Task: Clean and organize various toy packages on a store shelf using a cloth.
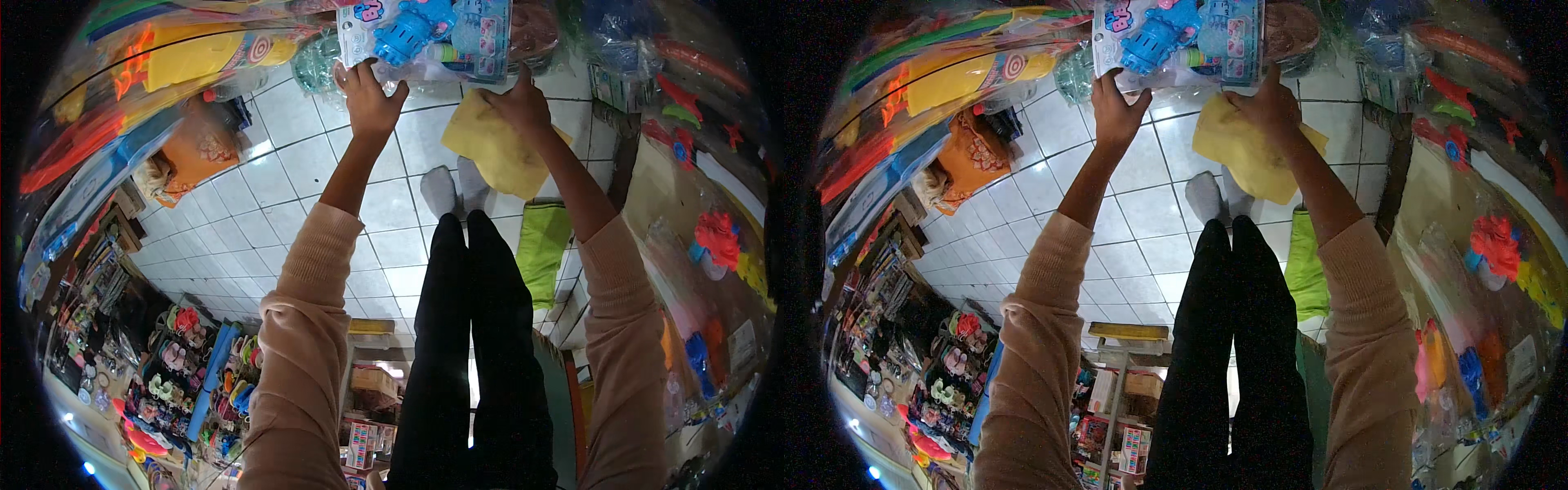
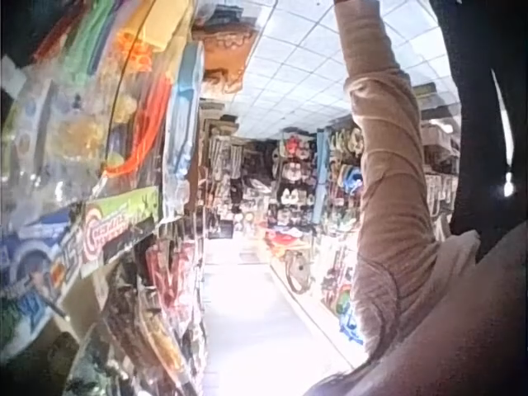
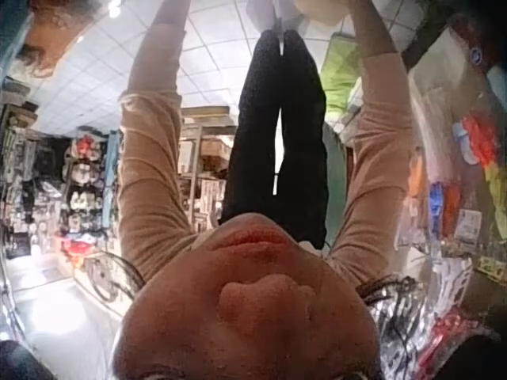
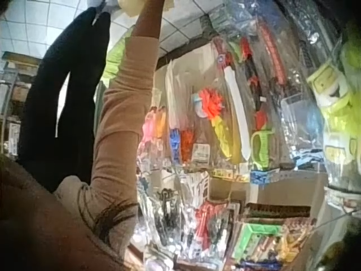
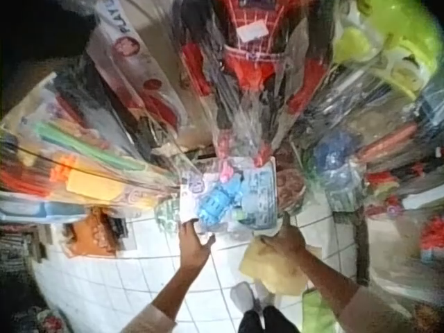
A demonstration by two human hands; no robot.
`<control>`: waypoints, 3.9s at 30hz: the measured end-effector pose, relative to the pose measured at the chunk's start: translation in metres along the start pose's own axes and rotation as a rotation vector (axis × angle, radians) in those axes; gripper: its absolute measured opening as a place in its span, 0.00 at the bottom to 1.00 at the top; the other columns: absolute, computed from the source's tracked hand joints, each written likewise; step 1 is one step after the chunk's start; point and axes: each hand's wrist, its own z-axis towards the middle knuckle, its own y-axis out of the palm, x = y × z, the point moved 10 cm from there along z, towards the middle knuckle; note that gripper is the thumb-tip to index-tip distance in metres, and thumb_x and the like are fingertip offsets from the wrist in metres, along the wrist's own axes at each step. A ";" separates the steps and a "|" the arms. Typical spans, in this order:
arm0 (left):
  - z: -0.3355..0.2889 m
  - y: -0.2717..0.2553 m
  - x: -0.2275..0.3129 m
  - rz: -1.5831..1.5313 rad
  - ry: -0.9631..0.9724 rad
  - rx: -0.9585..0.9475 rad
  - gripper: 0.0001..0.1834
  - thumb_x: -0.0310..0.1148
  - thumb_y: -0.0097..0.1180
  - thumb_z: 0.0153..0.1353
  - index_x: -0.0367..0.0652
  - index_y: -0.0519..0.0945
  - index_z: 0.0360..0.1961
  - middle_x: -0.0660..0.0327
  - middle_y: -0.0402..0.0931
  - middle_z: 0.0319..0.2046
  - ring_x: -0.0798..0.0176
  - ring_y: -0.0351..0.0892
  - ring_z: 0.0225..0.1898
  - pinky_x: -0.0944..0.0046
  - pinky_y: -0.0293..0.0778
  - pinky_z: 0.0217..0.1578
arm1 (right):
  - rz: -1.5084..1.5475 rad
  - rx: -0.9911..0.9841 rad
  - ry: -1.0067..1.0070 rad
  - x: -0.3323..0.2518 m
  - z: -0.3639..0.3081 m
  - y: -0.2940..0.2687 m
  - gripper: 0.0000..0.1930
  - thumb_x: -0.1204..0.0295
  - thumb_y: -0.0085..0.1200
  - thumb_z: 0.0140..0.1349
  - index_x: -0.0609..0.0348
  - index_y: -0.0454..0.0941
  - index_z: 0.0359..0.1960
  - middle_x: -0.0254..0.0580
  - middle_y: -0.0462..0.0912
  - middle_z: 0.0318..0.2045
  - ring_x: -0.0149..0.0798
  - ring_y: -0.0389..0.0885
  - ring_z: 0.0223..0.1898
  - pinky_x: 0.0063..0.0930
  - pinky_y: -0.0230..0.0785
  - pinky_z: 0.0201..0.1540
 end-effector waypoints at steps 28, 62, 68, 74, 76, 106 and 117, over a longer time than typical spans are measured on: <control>-0.010 -0.010 0.056 0.180 0.129 -0.187 0.40 0.37 0.63 0.42 0.50 0.59 0.58 0.47 0.63 0.49 0.44 0.65 0.50 0.49 0.64 0.48 | -0.046 0.051 0.157 -0.012 -0.062 -0.039 0.36 0.51 0.57 0.42 0.63 0.59 0.48 0.56 0.78 0.35 0.55 0.77 0.37 0.45 0.68 0.40; -0.142 -0.484 0.429 -0.539 0.391 -0.078 0.41 0.32 0.62 0.45 0.46 0.57 0.61 0.52 0.53 0.59 0.53 0.53 0.61 0.55 0.54 0.58 | 0.137 0.654 -0.315 -0.195 -0.491 -0.467 0.35 0.60 0.61 0.40 0.63 0.62 0.50 0.60 0.76 0.36 0.58 0.75 0.37 0.45 0.67 0.39; -0.177 -0.472 0.416 -1.122 0.276 -0.335 0.39 0.31 0.58 0.53 0.36 0.51 0.61 0.57 0.60 0.55 0.59 0.63 0.55 0.57 0.66 0.51 | 0.279 0.722 -0.367 -0.215 -0.528 -0.501 0.35 0.61 0.63 0.39 0.62 0.62 0.50 0.58 0.76 0.35 0.57 0.75 0.38 0.43 0.67 0.39; -0.189 -0.483 0.427 -1.349 0.252 -0.401 0.34 0.41 0.53 0.57 0.37 0.56 0.59 0.57 0.61 0.55 0.59 0.65 0.54 0.58 0.65 0.52 | 0.215 0.885 -0.492 -0.228 -0.542 -0.509 0.36 0.62 0.62 0.40 0.64 0.61 0.51 0.59 0.77 0.34 0.59 0.75 0.36 0.45 0.67 0.38; -0.179 -0.495 0.427 -1.334 0.200 -0.322 0.32 0.40 0.52 0.57 0.36 0.57 0.59 0.57 0.63 0.54 0.60 0.67 0.52 0.61 0.66 0.51 | 0.219 0.830 -0.554 -0.241 -0.545 -0.509 0.37 0.62 0.62 0.40 0.65 0.61 0.52 0.60 0.77 0.34 0.59 0.75 0.36 0.45 0.67 0.38; -0.102 -0.425 0.473 -1.286 -0.059 -0.284 0.25 0.22 0.52 0.55 0.37 0.62 0.54 0.59 0.70 0.47 0.65 0.70 0.47 0.65 0.69 0.46 | 0.436 0.613 -0.652 -0.179 -0.422 -0.558 0.29 0.60 0.64 0.45 0.59 0.69 0.48 0.41 0.77 0.23 0.35 0.76 0.25 0.27 0.67 0.28; -0.096 -0.400 0.485 -1.274 -0.046 -0.149 0.22 0.22 0.52 0.55 0.37 0.63 0.52 0.59 0.70 0.46 0.66 0.70 0.46 0.67 0.68 0.45 | 0.829 1.130 -0.453 -0.135 -0.431 -0.637 0.10 0.67 0.49 0.60 0.62 0.73 0.33 0.34 0.73 0.24 0.27 0.69 0.27 0.20 0.62 0.33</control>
